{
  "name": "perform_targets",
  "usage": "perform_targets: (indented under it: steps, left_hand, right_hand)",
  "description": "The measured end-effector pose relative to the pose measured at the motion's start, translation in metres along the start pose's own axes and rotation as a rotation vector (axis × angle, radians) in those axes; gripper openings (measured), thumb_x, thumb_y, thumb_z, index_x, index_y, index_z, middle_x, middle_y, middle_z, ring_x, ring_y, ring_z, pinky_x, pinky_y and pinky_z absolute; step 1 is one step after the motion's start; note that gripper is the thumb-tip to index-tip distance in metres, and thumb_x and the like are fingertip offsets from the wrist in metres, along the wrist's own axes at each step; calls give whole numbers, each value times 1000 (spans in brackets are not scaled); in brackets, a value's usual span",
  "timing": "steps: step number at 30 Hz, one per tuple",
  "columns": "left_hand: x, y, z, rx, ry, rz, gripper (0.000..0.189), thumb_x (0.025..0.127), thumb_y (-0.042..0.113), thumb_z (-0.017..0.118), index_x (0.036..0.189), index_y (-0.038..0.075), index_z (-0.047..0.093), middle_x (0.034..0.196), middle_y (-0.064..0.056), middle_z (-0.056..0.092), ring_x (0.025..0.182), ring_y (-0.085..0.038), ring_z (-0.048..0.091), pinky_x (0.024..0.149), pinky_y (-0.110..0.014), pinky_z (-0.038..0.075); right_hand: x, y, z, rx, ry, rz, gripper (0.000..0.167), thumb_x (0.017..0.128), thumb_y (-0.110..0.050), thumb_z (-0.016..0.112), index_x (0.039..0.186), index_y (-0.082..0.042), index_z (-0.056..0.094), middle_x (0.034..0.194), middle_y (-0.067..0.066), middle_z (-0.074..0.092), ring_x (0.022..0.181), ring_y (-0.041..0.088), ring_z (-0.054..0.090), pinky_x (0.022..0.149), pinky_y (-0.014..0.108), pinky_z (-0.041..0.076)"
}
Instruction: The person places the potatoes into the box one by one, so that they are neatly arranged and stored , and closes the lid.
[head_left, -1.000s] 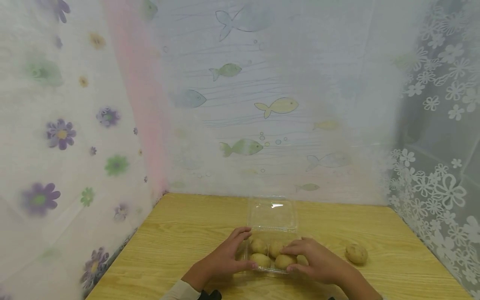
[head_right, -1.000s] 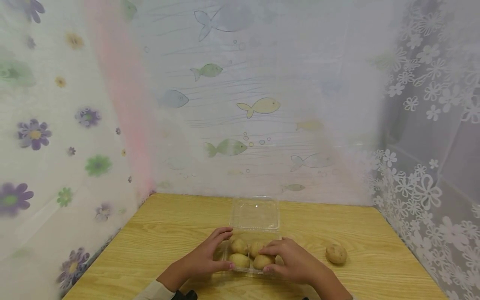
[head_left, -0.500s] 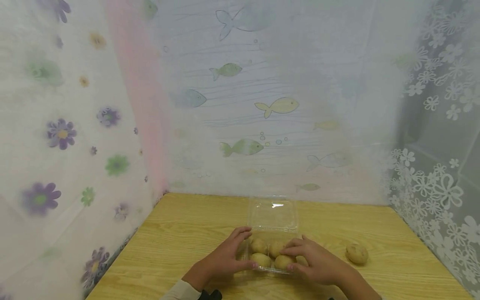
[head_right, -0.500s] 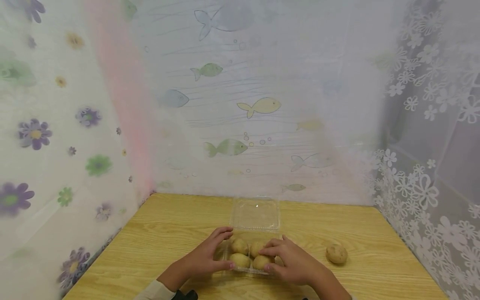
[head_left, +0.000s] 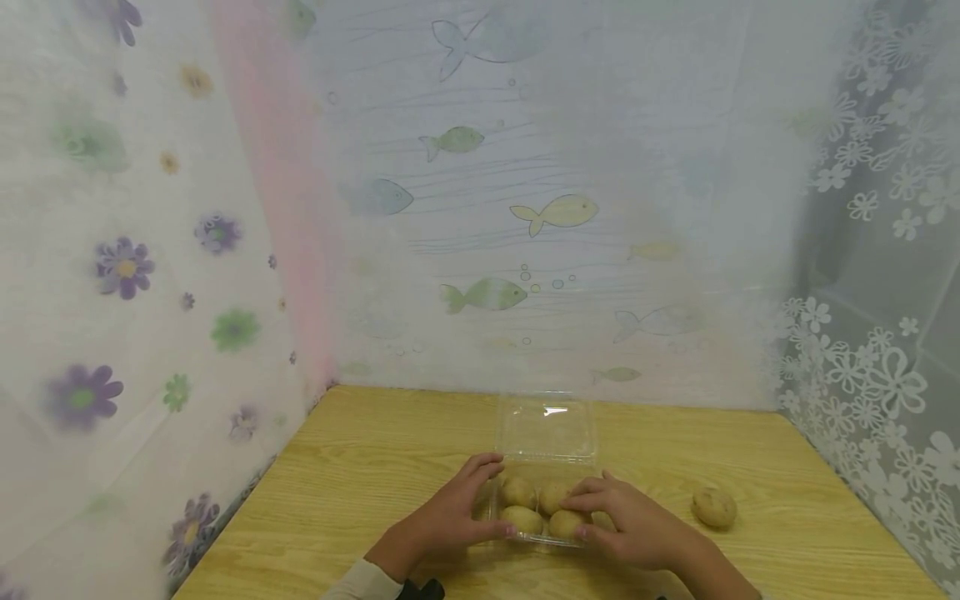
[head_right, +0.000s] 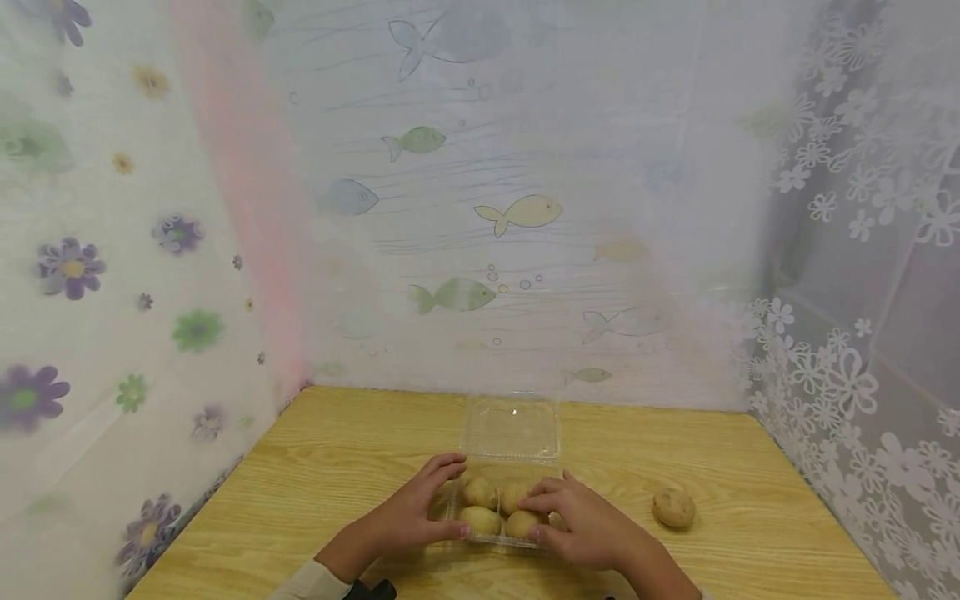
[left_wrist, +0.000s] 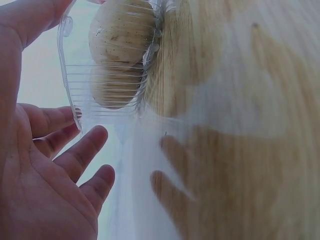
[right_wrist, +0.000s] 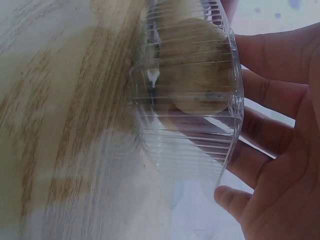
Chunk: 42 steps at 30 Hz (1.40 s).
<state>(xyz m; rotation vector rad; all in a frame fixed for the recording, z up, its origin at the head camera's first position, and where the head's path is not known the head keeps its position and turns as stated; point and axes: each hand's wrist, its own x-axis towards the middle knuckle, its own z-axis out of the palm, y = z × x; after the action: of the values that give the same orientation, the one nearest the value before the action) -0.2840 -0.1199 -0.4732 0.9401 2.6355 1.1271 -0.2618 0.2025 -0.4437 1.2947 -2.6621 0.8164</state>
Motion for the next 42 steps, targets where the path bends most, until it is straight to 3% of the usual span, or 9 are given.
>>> perform_targets:
  steps: [19,38,42]
  left_hand:
    - [1,-1,0,26,10,3,94,92,63,70,162,11,33,169,1,24,151,-29,37,114,-59,41]
    - [0,-2,0,9,-7,-22,94,93,60,70,163,13,30,169,4,23,150,-32,38,113,-60,42]
    - [0,-2,0,-1,-11,-32,94,93,60,70,163,13,30,168,6,23,150,-31,38,113,-60,42]
  right_hand:
    - [2,3,7,-5,69,37,27,99,-31,71,124,-19,76,118,-14,68,110,8,64,112,70,33]
    - [4,1,9,-21,80,52,23,100,-33,70,120,-22,76,113,-17,67,107,6,64,109,65,42]
    - [4,0,10,-23,74,56,23,100,-33,70,119,-22,76,113,-16,67,107,6,64,111,66,39]
